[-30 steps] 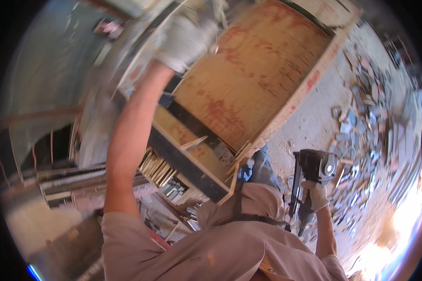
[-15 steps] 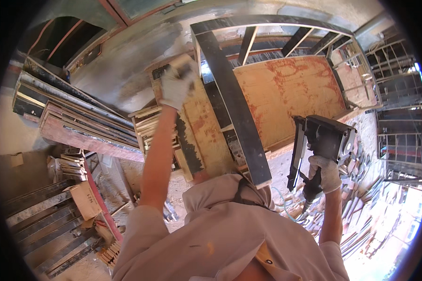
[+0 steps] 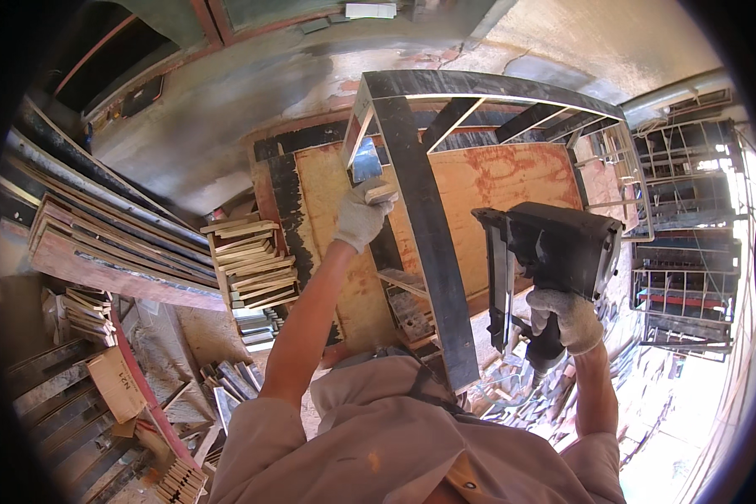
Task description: The person assembles a wooden frame by positioning planks and using a pneumatic nail gun to fasten them together. They repeatedly pick up planks, align them on a workbench, and drive nails into the joints.
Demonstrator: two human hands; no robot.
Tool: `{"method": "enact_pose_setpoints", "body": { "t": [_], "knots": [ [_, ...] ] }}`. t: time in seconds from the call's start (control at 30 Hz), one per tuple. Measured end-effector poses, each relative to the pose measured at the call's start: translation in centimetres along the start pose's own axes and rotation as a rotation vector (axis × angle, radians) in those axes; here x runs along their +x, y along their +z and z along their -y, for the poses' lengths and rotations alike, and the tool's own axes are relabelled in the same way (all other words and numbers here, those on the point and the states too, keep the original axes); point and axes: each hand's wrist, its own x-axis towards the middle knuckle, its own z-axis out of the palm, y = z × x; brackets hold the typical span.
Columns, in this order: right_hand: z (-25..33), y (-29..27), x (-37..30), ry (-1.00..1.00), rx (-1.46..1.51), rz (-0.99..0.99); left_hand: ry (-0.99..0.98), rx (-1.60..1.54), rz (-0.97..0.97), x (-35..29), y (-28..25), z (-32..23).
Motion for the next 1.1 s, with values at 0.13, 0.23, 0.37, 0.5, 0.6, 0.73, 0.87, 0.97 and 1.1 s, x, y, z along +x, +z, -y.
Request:
{"method": "enact_pose_setpoints", "body": {
  "t": [0.13,0.23,0.37,0.5,0.6,0.73,0.87,0.97,1.1],
  "knots": [
    [2.7,0.1,3.0,-0.026,0.195,-0.124,-0.003,0.178,0.032,-0.5,1.9,-2.9],
    [5.5,0.0,4.8,0.092,0.308,-0.142,0.05,0.123,0.031,0.7,2.6,-1.2],
    [7.3,-1.7,6.3,-0.039,-0.01,0.091,0.14,0.076,-0.018,2.8,3.8,-0.3],
    [9.5,-1.3,8.3,-0.214,-0.25,0.093,0.266,0.135,-0.065,5.3,4.0,1.9],
    [10.1,-1.9,9.3,-0.205,-0.399,0.145,0.161,-0.088,0.02,5.5,4.3,2.1],
    [11.4,-2.0,10.9,-0.093,-0.296,0.141,0.148,-0.011,0.038,5.3,3.9,1.5],
    [11.3,-2.2,12.3,-0.269,-0.355,0.179,0.176,0.201,-0.005,5.0,3.8,-0.1],
    [10.6,-2.6,12.9,-0.332,-0.395,0.187,0.14,0.163,0.021,5.0,3.6,-0.6],
    [11.7,-2.4,13.0,-0.171,-0.249,0.195,0.171,0.175,0.012,4.8,3.6,-0.6]
  ]
}}
